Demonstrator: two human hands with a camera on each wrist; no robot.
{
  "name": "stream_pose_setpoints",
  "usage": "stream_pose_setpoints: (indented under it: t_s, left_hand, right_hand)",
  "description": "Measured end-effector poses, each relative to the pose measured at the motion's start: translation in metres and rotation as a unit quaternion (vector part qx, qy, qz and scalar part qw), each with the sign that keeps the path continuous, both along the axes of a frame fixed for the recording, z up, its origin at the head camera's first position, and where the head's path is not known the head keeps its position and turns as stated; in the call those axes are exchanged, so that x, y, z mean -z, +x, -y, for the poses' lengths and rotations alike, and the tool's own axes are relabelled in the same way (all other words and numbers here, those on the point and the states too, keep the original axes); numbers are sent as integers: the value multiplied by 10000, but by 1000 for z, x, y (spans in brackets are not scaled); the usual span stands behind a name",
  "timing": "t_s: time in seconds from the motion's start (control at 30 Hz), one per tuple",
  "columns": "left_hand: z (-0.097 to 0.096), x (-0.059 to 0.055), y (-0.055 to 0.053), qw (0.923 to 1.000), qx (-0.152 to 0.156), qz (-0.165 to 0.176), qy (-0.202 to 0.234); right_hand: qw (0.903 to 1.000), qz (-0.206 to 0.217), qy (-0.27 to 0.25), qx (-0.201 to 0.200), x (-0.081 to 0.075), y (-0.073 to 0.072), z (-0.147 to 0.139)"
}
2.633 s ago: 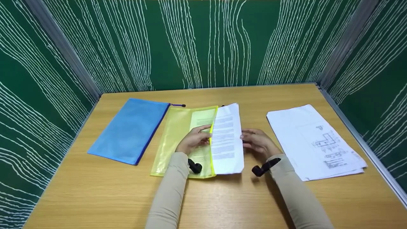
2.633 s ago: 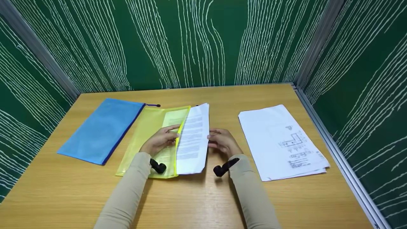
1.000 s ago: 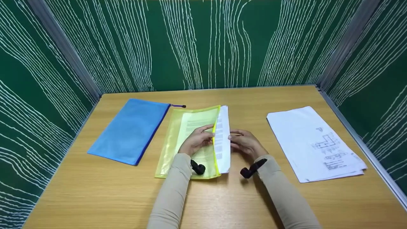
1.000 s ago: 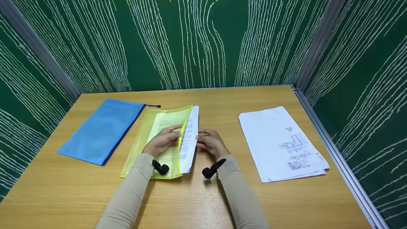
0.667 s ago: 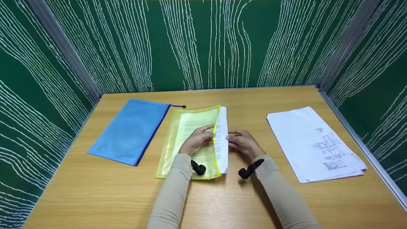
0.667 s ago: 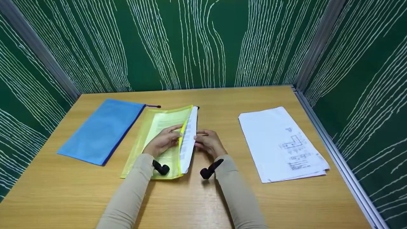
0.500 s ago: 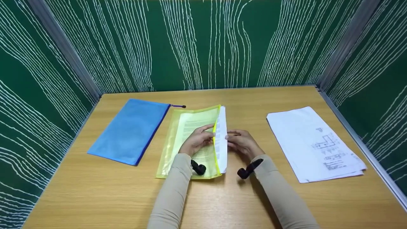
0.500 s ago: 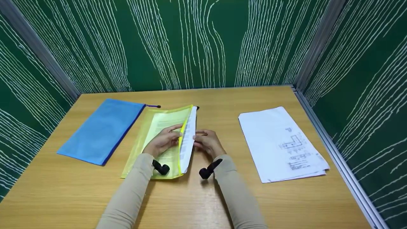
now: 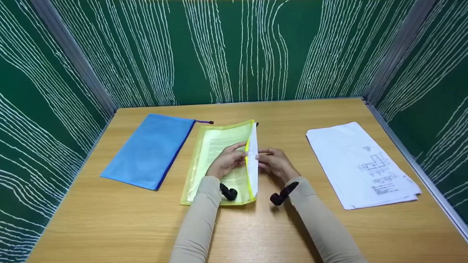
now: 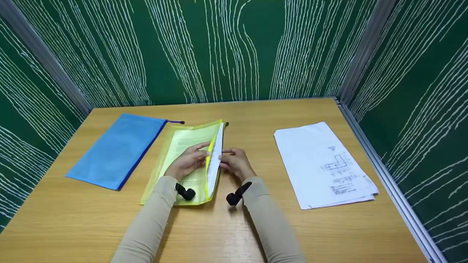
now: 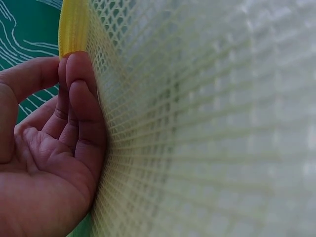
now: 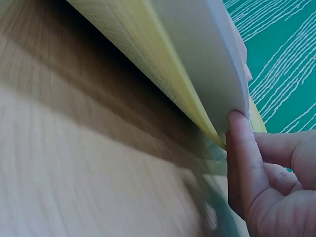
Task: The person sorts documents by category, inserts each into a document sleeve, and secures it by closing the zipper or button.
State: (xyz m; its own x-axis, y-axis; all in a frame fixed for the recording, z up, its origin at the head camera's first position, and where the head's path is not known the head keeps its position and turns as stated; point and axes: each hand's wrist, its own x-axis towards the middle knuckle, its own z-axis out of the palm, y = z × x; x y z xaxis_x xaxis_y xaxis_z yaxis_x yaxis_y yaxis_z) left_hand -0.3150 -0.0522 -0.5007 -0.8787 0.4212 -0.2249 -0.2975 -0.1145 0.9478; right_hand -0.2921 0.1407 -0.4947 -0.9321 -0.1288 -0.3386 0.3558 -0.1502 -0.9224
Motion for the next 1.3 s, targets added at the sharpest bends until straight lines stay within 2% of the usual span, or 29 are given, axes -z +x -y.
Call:
stream_pose_setpoints:
  t_s: [0.37, 0.83, 1.3]
  left_hand:
    - [-1, -1, 1, 9999, 42, 116, 113]
    - [-3, 2, 2, 9998, 87, 158, 125]
    - [-3, 7, 1, 9999, 109, 85, 70]
  right_hand:
    - [9998, 170, 124, 10, -3, 0, 4]
    - [9999, 48, 39, 79, 3, -1, 11]
    - [9987, 137, 480, 53, 6, -3, 18]
